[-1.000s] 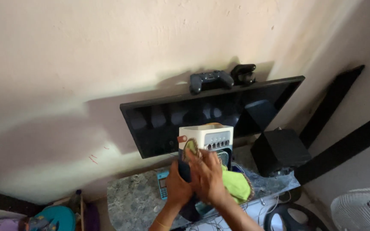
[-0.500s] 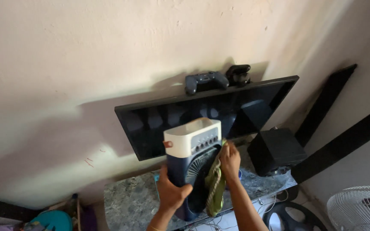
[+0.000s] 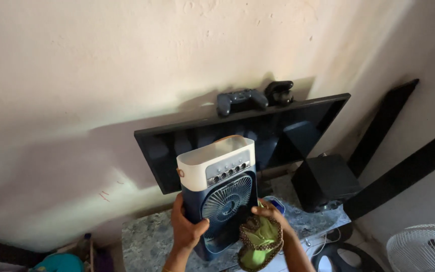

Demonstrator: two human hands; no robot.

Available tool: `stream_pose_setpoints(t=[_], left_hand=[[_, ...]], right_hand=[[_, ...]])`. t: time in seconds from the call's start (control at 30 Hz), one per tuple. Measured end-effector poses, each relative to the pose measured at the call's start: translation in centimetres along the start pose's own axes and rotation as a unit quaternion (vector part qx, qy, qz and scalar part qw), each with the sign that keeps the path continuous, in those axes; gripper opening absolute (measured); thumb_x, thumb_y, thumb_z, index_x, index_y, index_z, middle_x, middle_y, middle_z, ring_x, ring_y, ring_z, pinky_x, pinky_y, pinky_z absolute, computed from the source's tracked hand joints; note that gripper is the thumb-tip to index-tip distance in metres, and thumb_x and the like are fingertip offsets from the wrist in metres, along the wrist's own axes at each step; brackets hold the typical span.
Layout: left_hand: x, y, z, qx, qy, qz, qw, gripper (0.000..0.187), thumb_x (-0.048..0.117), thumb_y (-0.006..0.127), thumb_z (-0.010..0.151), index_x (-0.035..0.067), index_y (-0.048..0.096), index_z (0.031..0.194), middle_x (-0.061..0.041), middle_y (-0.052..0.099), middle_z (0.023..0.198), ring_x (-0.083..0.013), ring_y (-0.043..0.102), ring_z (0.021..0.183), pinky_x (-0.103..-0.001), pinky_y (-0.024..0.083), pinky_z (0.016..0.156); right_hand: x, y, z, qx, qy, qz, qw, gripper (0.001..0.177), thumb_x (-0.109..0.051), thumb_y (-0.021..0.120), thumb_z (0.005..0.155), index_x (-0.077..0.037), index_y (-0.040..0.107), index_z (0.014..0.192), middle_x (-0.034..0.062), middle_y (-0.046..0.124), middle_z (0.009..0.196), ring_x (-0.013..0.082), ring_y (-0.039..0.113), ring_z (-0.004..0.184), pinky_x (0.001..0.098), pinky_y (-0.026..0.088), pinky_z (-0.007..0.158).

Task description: Cleaning a television, game controllers, a remote, a small device, and a portable fan with a cloth.

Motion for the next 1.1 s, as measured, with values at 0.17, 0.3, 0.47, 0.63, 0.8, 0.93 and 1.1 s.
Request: stream_pose_setpoints(t=[0.17,0.3,0.47,0.63,0.8,0.93,1.1], left_hand=[[-0.5,1.1,-1.1,0.048,0.084,0.098,0.990,0.090,0.003,0.075,0.056,0.000,0.041,0.139,-0.014,0.068,0.112,-0.0243,0.069,0.099,-0.035,0.055,0.087],[1.2,2.4,-2.4,0.058,0.134,0.164,0.976,0.093,0.008,0.076,0.055,-0.001,0.039,0.140,-0.016,0.067,0.111,-0.0260,0.069,0.099,-0.037,0.055,0.087],[2.4,2.9,-2.4,0.095,0.214,0.212,0.949,0.092,0.012,0.080,0.051,-0.003,0.043,0.133,-0.018,0.064,0.109,-0.0306,0.065,0.098,-0.041,0.052,0.086],[3.9,2.7,-2.2,0.083,0.215,0.172,0.958,0.079,0.013,0.077,0.056,-0.001,0.048,0.128,-0.017,0.067,0.106,-0.0310,0.069,0.094,-0.041,0.056,0.085],[6.0,2.8,-2.6,0.056,0.237,0.214,0.946,0.080,0.017,0.078,0.053,-0.001,0.050,0.126,-0.016,0.072,0.096,-0.0306,0.073,0.087,-0.040,0.058,0.079],[8.4,2.4,-2.8,0.029,0.281,0.205,0.937,0.072,0.015,0.074,0.057,-0.001,0.055,0.124,-0.017,0.074,0.101,-0.0308,0.076,0.093,-0.040,0.059,0.085],[8.8,1.4,-2.0,0.052,0.268,0.191,0.943,0.073,0.017,0.074,0.056,-0.002,0.056,0.124,-0.018,0.075,0.099,-0.0322,0.077,0.090,-0.040,0.060,0.082]], right_hand=[[4.0,3.3,0.9,0.056,0.007,0.422,0.905,0.040,-0.038,0.078,0.079,-0.010,0.062,0.102,0.0107,0.066,0.085,0.0304,0.066,0.068,0.0464,0.057,0.061],[5.6,0.8,2.1,0.239,-0.176,0.228,0.927,0.036,-0.028,0.079,0.091,-0.004,0.057,0.106,0.0089,0.058,0.083,0.0235,0.059,0.068,0.0393,0.051,0.060],[4.1,8.9,-3.0,0.219,-0.118,0.292,0.924,0.028,-0.021,0.073,0.083,-0.016,0.055,0.104,0.0033,0.065,0.082,0.0203,0.065,0.071,0.0396,0.055,0.063],[7.6,8.1,0.0,0.155,-0.040,0.320,0.934,0.029,-0.026,0.069,0.092,-0.007,0.061,0.113,0.0113,0.069,0.094,0.0268,0.068,0.079,0.0435,0.058,0.067],[11.8,-1.7,9.1,0.139,-0.152,0.245,0.947,0.034,-0.010,0.065,0.091,-0.003,0.060,0.123,0.0145,0.074,0.104,0.0287,0.072,0.089,0.0454,0.060,0.079],[3.2,-2.8,5.1,0.136,-0.211,0.008,0.968,0.058,0.001,0.065,0.082,-0.009,0.056,0.139,0.0142,0.074,0.118,0.0260,0.072,0.102,0.0413,0.059,0.088],[-8.7,3.3,-6.3,0.287,-0.411,-0.424,0.754,0.069,0.001,0.072,0.072,-0.004,0.054,0.139,0.0204,0.065,0.125,0.0374,0.064,0.112,0.0403,0.053,0.090]])
Point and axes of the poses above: each hand's wrist, its own z-axis towards the middle knuckle, its own y-axis out of the palm, x = y × z, the point moved 7 cm from there along z, towards the middle knuckle
